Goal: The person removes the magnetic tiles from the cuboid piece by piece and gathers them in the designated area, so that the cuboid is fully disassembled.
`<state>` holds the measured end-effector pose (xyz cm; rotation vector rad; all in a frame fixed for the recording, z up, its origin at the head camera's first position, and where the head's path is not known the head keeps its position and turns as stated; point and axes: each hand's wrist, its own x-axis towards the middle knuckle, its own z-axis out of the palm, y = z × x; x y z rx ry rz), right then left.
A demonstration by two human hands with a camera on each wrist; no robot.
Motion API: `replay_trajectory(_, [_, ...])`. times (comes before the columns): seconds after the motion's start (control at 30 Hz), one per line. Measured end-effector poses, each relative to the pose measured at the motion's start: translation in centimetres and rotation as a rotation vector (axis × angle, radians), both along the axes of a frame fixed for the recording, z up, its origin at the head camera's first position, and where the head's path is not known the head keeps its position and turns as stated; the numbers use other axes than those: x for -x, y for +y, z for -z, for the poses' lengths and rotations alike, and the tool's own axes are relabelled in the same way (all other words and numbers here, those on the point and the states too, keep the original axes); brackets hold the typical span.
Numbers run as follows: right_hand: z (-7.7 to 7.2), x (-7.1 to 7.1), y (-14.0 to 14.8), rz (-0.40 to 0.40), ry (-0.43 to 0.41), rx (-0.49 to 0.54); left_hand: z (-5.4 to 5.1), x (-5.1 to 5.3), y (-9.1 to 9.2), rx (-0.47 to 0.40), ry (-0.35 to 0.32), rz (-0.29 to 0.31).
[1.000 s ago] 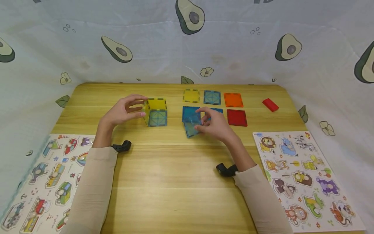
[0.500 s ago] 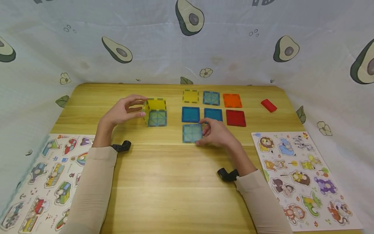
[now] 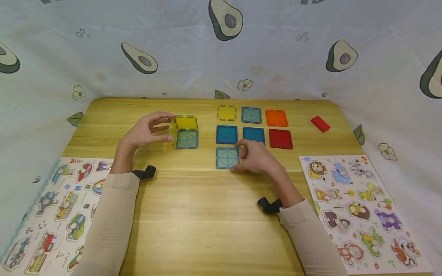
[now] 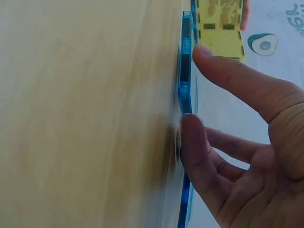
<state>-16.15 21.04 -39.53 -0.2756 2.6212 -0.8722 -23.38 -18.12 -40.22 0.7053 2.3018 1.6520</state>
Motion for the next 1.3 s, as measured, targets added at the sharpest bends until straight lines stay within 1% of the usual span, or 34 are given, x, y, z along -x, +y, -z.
replay_trajectory(0.1, [-0.3,0.2,0.1,0.012,0.028,0.034,0.0,0.0,0.0,-0.003,-0.011,-0.014])
replay_trajectory(0.23, [-0.7,0.7,-0.1,0.006,0.126,0.082,0.0,-0.1,-0.1,-0.004,-0.026,-0.03])
replay_trajectory(0.33, [-1.0,1.2,-0.5,-0.011,0.194,0.132,0.0,-0.1,-0.1,-0.004,-0.029,-0.029])
replay_trajectory(0.53, [-1.1,2.3,-2.1,-0.057,0.27,0.246,0.0,-0.1,-0.1,-0.002,-0.041,-0.02])
replay_trajectory(0.73, [-1.2,3.8,-4.2,-0.08,0.284,0.314,-0.1,-0.2,-0.1,0.002,-0.042,-0.027])
replay_trajectory(1.0, [-1.2,5.7,-6.6,-0.153,0.271,0.367,0.0,0.0,-0.2,-0.028,-0.059,-0.011])
replay_trajectory(1.17, [-0.8,6.5,-7.7,-0.14,0.267,0.364,0.1,0.1,-0.2,-0.035,-0.076,-0.01])
replay_trajectory(1.3, [-0.6,6.9,-8.4,-0.121,0.27,0.368,0.2,0.2,0.0,-0.03,-0.086,-0.014])
